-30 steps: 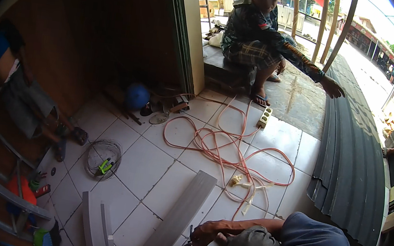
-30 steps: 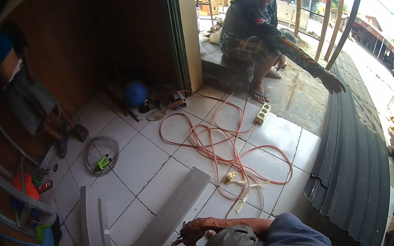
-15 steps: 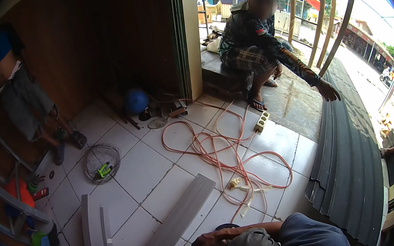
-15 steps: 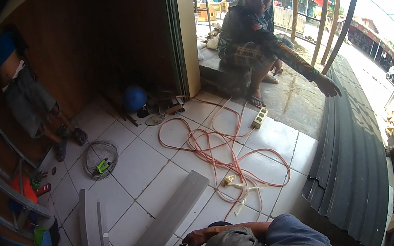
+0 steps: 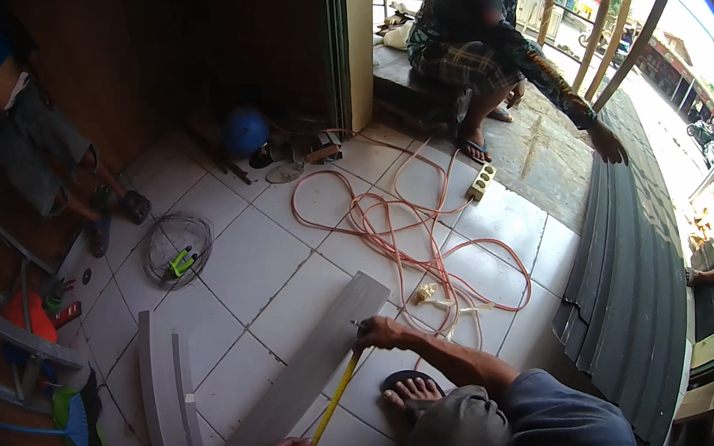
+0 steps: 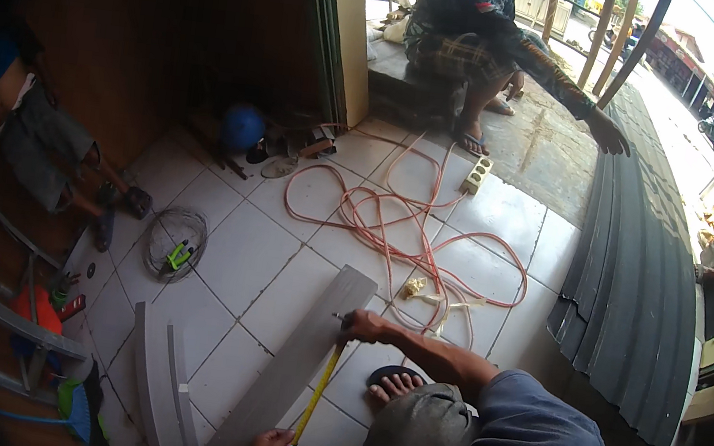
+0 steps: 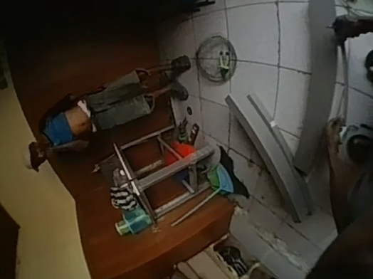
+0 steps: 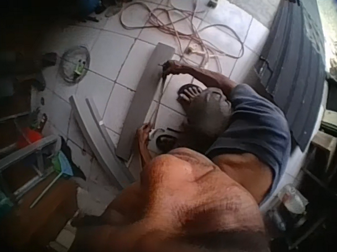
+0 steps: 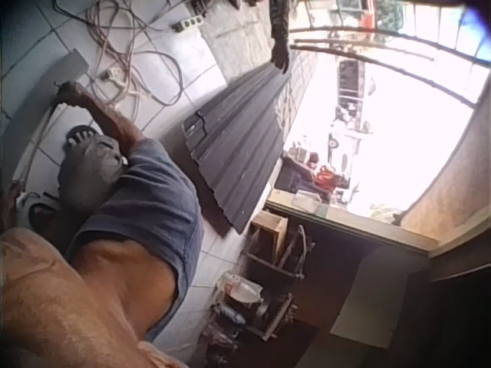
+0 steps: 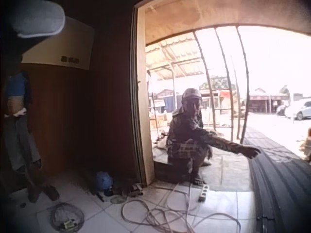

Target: The person measures several long panels on a tiled floor using a yellow tape measure and marks specific points with a pencil.

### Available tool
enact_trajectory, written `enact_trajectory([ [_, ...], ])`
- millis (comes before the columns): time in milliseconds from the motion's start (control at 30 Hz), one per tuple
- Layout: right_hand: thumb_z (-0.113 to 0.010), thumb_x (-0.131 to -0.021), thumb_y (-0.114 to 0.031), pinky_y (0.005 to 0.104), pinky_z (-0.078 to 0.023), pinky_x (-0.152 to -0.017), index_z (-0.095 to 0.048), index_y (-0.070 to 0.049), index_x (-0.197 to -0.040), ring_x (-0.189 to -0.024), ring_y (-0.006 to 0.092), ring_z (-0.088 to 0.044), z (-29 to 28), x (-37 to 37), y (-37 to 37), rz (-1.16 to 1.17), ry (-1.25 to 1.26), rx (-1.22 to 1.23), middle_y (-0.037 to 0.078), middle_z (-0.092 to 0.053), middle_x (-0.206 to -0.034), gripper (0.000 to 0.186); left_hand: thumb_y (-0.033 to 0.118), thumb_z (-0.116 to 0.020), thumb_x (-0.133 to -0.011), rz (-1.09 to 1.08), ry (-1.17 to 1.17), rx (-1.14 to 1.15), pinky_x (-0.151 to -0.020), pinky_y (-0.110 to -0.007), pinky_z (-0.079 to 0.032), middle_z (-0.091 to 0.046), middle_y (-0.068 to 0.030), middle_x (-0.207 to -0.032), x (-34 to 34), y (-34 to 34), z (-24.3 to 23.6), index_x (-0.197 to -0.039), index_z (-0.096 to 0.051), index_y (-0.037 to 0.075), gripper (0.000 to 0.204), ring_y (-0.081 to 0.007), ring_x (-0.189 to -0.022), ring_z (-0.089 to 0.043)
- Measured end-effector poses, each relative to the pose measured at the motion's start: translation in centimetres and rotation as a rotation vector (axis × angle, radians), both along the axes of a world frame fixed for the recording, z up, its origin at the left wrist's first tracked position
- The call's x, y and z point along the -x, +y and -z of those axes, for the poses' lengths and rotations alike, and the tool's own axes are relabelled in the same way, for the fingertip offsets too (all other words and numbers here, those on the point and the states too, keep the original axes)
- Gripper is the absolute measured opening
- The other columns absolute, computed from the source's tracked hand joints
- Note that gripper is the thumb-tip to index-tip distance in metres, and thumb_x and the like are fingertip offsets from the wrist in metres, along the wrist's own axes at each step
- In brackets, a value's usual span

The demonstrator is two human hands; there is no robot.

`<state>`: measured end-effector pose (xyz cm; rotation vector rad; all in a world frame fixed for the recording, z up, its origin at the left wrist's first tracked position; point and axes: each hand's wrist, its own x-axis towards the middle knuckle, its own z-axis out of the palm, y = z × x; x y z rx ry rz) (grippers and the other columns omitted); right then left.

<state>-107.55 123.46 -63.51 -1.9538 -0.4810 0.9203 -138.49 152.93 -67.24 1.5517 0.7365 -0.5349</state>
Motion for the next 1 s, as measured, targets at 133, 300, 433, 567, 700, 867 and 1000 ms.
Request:
enact_trajectory([
  [133,-0.08,-0.07,-0.037,0.0375,-0.051,-0.07,-0.067,-0.001,-0.085,-0.077,0.0251,-0.066,2.1,-9.6,-9.1,0.609,-0.396,0.165,0.015,-0.069,-0.082,0.041,0.025,-0.079,-0.08,0.091,0.047,-0.399,-0.061,-0.027,-0.048,-0.069,-0.0021,-0.075,0.4,4.9,-3.3,-0.089,-0.074,-0.003,0.03,-0.0089,-0.066,-0.06],
  [300,-0.08,-0.075,-0.035,0.0357,-0.048,-0.071,-0.068,-0.001,-0.087,-0.075,0.0227,-0.065,5.6,-9.5,-6.5,0.642,-0.315,0.062,0.012,-0.069,-0.08,0.037,0.027,-0.079,-0.078,0.043,0.054,-0.688,-0.063,-0.032,-0.049,-0.07,-0.0095,-0.071,0.5,6.2,-4.0,-0.087,-0.074,-0.002,0.031,-0.0139,-0.065,-0.062],
  [433,-0.072,-0.086,-0.033,0.0329,-0.047,-0.074,-0.07,-0.001,-0.093,-0.081,0.0164,-0.063,6.3,-7.5,-1.7,0.612,-0.305,0.099,0.007,-0.071,-0.085,0.032,0.027,-0.077,-0.082,0.021,0.033,-0.77,-0.059,-0.038,-0.045,-0.062,-0.0156,-0.064,2.5,8.1,-5.2,-0.083,-0.07,-0.002,0.03,-0.0193,-0.056,-0.052],
  [567,-0.071,-0.086,-0.035,0.0313,-0.047,-0.082,-0.073,-0.002,-0.099,-0.085,0.0182,-0.066,7.2,-8.9,-6.0,0.669,-0.264,-0.038,0.009,-0.073,-0.087,0.036,0.028,-0.077,-0.08,0.109,0.082,-0.797,-0.065,-0.038,-0.052,-0.07,-0.0179,-0.076,2.1,9.8,-5.6,-0.091,-0.075,0.004,0.027,-0.0276,-0.067,-0.068],
  [700,-0.071,-0.087,-0.038,0.0311,-0.045,-0.087,-0.073,-0.002,-0.101,-0.089,0.0179,-0.064,5.9,-8.0,-4.3,0.578,-0.248,-0.014,0.008,-0.072,-0.091,0.039,0.026,-0.075,-0.082,0.017,0.255,-0.945,-0.075,-0.041,-0.054,-0.07,-0.0208,-0.083,8.6,13.8,-6.0,-0.094,-0.075,0.004,0.024,-0.0337,-0.08,-0.07],
  [867,-0.072,-0.085,-0.042,0.0318,-0.044,-0.087,-0.073,-0.001,-0.102,-0.09,0.0181,-0.062,7.1,-8.4,-4.2,0.579,-0.14,-0.014,0.008,-0.071,-0.09,0.044,0.019,-0.07,-0.086,-0.036,0.463,-1.062,-0.081,-0.045,-0.055,-0.069,-0.025,-0.092,13.7,15.5,-6.2,-0.093,-0.074,0.001,0.02,-0.0386,-0.089,-0.069],
  [1000,-0.073,-0.084,-0.046,0.0232,-0.025,-0.039,-0.07,-0.007,-0.097,-0.043,0.0047,-0.033,7.9,-9.7,-5.9,0.574,-0.25,0.016,-0.006,-0.054,-0.064,0.042,0.014,-0.063,-0.088,0.02,0.577,-1.239,-0.083,-0.046,-0.055,-0.07,-0.0248,-0.096,13.8,14.8,-5.3,-0.093,-0.073,0.0,0.018,-0.0393,-0.094,-0.069],
])
